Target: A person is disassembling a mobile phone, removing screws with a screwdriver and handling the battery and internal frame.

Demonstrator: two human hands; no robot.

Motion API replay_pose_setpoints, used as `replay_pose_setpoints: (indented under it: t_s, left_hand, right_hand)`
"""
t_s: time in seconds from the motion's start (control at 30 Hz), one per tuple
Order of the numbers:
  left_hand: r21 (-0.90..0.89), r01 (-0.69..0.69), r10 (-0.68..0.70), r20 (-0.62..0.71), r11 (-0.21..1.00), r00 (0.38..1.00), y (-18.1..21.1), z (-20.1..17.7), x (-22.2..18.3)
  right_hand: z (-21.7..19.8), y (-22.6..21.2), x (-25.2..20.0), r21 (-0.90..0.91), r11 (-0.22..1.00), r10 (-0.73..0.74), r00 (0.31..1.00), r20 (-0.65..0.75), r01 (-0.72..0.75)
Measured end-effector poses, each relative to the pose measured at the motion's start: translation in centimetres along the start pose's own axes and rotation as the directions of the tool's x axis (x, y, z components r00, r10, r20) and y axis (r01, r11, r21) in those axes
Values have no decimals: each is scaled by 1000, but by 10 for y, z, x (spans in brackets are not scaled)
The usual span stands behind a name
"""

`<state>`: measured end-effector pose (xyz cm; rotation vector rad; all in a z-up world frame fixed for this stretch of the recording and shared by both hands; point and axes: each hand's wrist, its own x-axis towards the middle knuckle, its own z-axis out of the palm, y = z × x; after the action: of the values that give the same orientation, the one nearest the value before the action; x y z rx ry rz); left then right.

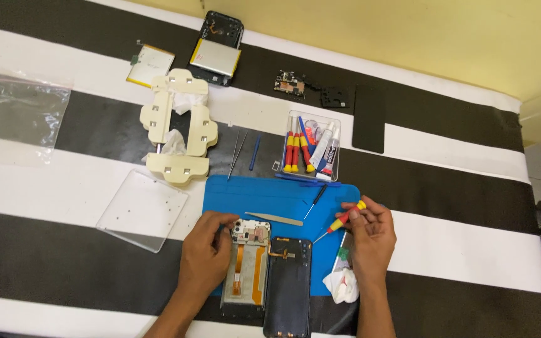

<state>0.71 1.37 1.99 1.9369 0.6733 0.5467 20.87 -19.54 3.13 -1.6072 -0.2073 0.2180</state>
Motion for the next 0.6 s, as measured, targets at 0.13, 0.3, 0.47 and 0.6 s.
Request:
replay_pose_setpoints:
  t_s: [0.13, 0.3, 0.47, 0.6]
  left_hand:
    - [0, 42, -42, 3, 999, 999, 4, 0, -2]
    - [74, 50, -53, 39, 996, 998, 2, 1, -2]
    - [101, 76, -81, 53, 992, 995, 5, 1, 1]
    - [96, 37, -40, 35, 995, 999, 3, 2, 1]
  right_hand:
    - [2, -5, -6, -34, 999, -27, 1000, -1, 27]
    - [6, -11, -8, -104, 992, -68, 998, -4, 67]
    - [4, -21, -2, -294, 952, -77, 996, 47, 87]
    - [-3, -31, -3, -559, 747, -306, 933, 190, 359]
